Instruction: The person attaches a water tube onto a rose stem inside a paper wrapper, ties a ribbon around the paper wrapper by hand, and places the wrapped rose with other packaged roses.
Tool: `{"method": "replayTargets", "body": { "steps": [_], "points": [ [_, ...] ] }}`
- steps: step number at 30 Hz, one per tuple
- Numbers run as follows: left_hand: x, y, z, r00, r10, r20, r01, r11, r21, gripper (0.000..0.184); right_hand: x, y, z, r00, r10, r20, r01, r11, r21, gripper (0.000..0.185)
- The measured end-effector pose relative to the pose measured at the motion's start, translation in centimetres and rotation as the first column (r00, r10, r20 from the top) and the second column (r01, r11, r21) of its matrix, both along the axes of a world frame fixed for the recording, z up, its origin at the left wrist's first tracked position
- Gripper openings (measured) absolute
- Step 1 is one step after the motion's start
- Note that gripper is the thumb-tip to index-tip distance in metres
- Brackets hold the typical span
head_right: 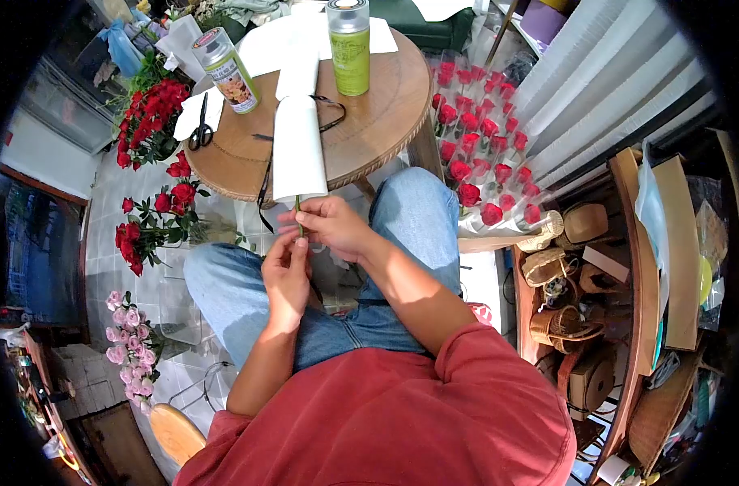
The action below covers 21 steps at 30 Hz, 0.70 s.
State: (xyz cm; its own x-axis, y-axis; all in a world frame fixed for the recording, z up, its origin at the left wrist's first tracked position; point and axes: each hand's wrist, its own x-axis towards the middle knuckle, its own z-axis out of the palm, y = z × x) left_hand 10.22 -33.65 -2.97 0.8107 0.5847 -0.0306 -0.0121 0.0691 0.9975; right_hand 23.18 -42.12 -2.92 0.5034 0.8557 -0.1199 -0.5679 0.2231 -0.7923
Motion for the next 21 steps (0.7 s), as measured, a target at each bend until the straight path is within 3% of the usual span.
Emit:
{"method": "replayTargets", "body": {
  "steps": [7, 9, 10, 12, 21],
  "points": [
    [0.5, -0.2, -0.6, 0.996, 0.065, -0.056, -0.073, 0.985, -0.153, 0.019, -0.2, 0.3, -1.7, 1.000, -0.010, -0.029, 0.009, 1.000, -0.016, 0.028],
    [0.7, -0.3, -1.3, 0.996, 0.081, 0.028, -0.083, 0.995, 0.046, 0.018, -0.3, 0.4, -1.7, 0.998, -0.028, -0.054, 0.030, 0.999, 0.031, 0.027],
    [0.6, -0.4, -1.2, 0.996, 0.088, 0.024, -0.089, 0.995, 0.041, 0.018, -0.4, 0.4, -1.7, 0.998, -0.022, -0.057, 0.023, 0.999, 0.025, 0.027],
    [0.6, -0.6, -0.5, 0.996, 0.085, 0.017, -0.083, 0.991, -0.106, 0.018, -0.7, 0.5, -1.5, 0.993, -0.064, -0.100, 0.068, 0.997, 0.035, 0.028],
    [0.8, 0.1, 0.4, 0.998, 0.068, -0.004, -0.068, 0.986, -0.149, 0.020, -1.2, 0.5, -1.0, 0.996, -0.070, -0.055, 0.072, 0.997, 0.019, 0.029]
  ]
}}
